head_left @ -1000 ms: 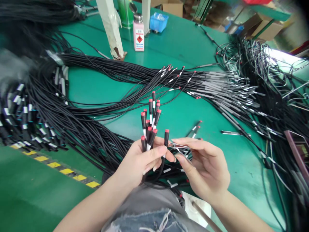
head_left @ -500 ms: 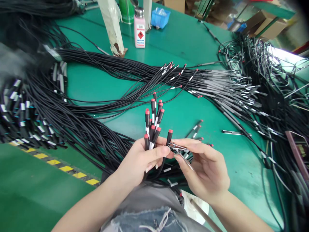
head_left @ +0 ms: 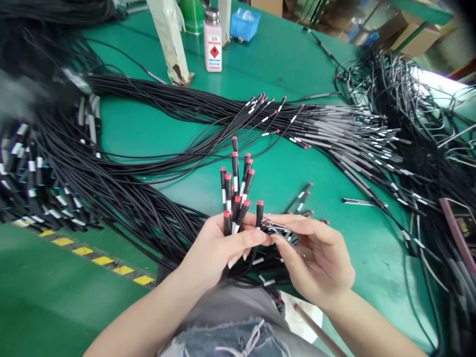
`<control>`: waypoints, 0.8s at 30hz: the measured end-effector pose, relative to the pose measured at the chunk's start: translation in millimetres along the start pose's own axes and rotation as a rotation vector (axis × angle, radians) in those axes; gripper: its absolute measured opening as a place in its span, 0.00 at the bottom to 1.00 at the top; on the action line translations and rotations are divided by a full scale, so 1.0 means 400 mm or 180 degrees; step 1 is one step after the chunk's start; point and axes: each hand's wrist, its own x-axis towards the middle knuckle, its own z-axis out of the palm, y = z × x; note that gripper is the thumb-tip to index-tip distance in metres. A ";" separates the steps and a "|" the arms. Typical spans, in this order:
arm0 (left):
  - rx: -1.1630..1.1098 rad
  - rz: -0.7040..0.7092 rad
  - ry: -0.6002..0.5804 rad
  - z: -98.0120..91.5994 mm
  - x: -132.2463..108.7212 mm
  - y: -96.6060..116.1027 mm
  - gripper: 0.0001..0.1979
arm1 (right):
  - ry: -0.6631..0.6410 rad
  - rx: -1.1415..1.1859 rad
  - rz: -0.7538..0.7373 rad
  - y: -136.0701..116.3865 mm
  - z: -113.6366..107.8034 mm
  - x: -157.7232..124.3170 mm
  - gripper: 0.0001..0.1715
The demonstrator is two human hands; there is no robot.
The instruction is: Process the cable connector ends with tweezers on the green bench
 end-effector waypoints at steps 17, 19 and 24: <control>-0.0063 -0.0001 -0.0292 -0.003 -0.006 0.010 0.08 | -0.0074 0.0360 0.0145 0.015 0.008 -0.018 0.29; -0.0025 -0.0044 -0.0183 -0.001 -0.005 0.010 0.09 | -0.0065 0.0219 0.0142 0.014 0.006 -0.017 0.27; 0.0257 -0.0051 -0.0012 0.000 -0.004 -0.001 0.11 | -0.0193 -0.0094 0.0094 0.013 -0.009 -0.005 0.22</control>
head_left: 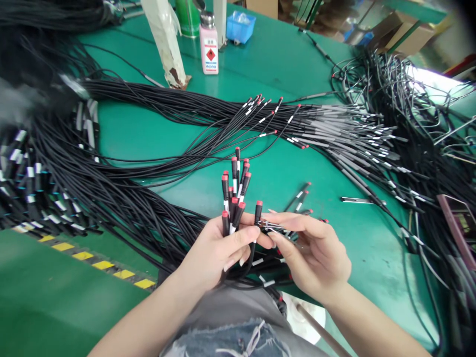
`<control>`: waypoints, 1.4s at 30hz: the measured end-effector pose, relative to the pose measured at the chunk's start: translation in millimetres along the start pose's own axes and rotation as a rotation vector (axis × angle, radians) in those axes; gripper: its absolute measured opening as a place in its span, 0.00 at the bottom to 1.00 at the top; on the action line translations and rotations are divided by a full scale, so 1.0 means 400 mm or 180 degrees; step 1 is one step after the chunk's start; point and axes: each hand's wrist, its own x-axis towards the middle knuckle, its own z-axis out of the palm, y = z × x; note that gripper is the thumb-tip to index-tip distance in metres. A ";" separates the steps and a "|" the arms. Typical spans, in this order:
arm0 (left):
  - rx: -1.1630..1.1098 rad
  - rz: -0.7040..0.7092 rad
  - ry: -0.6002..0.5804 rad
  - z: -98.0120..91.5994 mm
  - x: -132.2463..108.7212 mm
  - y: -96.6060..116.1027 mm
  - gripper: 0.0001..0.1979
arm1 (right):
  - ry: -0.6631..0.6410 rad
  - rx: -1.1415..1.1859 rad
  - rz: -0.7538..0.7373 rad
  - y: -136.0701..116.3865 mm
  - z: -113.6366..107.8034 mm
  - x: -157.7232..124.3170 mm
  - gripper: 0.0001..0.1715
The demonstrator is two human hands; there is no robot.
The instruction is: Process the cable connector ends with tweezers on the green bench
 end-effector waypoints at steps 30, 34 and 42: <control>0.0060 -0.0459 0.0000 0.003 -0.005 0.004 0.15 | -0.0086 0.0602 0.1260 0.001 -0.011 0.045 0.13; -0.0173 -0.0327 0.0203 0.005 -0.005 0.006 0.12 | 0.0102 0.0223 0.0989 -0.007 -0.008 0.041 0.13; -0.0362 -0.0152 0.0236 0.006 -0.004 0.015 0.09 | 0.0335 0.0456 0.0184 -0.022 0.005 0.002 0.27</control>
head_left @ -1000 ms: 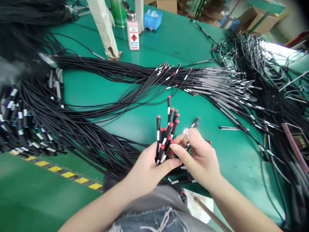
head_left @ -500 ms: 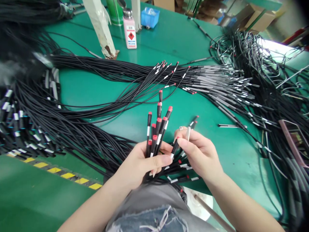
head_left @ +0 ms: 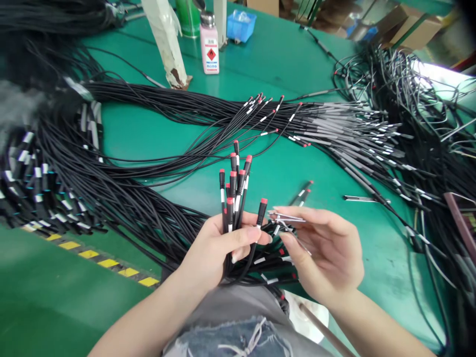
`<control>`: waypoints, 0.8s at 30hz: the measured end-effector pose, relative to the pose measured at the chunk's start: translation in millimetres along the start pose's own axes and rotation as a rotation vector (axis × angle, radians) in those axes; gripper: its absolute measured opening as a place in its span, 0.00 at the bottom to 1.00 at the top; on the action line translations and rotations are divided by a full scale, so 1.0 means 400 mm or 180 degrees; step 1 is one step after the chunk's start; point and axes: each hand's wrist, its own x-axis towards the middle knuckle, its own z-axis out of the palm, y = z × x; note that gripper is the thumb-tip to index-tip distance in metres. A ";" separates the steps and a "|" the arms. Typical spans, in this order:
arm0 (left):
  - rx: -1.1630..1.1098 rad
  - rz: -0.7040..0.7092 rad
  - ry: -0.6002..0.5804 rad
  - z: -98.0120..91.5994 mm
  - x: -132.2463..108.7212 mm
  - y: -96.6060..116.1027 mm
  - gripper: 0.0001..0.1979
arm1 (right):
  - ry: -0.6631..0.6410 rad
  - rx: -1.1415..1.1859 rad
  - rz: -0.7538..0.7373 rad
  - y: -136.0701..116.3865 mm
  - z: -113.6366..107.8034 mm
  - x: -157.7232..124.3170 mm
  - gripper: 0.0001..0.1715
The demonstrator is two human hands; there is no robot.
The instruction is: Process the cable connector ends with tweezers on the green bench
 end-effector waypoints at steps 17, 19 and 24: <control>-0.0078 -0.0002 -0.0096 -0.001 0.007 -0.003 0.04 | -0.0524 -0.0621 -0.0463 0.010 -0.015 0.003 0.27; -0.0097 -0.0044 -0.0062 0.001 0.007 -0.002 0.06 | -0.0406 -0.0548 -0.0371 0.009 -0.014 0.000 0.27; 0.0024 0.0034 0.0049 0.002 0.007 -0.002 0.11 | -0.0220 -0.0115 -0.0302 0.009 -0.006 -0.004 0.32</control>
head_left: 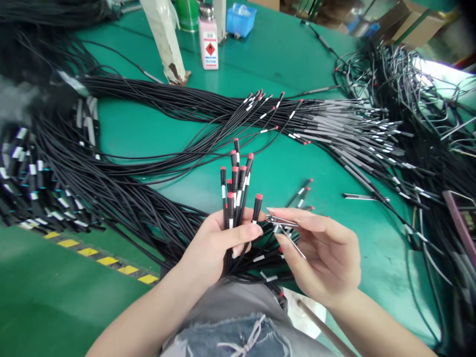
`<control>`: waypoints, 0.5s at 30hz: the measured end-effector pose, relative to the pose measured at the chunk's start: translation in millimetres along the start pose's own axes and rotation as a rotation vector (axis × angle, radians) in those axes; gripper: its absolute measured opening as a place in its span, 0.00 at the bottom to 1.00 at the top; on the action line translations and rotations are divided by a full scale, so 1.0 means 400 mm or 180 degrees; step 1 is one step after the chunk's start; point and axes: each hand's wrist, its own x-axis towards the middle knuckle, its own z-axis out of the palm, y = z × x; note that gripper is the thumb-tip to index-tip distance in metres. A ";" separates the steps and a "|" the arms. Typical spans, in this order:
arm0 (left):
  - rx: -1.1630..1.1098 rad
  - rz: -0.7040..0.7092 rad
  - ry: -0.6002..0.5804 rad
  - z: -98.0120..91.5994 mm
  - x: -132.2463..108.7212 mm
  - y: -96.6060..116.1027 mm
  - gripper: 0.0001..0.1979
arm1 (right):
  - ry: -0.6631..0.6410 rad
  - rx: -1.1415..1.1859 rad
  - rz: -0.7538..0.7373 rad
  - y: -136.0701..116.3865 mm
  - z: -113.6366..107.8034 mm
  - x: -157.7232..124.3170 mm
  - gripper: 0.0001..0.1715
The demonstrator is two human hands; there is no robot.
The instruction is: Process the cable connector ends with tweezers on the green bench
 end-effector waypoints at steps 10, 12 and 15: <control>-0.0028 -0.0091 -0.0035 0.000 0.006 -0.003 0.16 | -0.0166 -0.0177 -0.0176 0.007 0.009 0.004 0.33; -0.0050 -0.0104 -0.0075 -0.001 0.008 -0.003 0.16 | -0.0169 -0.0261 -0.0247 0.008 0.010 0.005 0.33; -0.0087 -0.0131 -0.0082 -0.003 0.007 -0.003 0.15 | -0.0209 -0.0388 -0.0218 0.009 0.008 0.007 0.30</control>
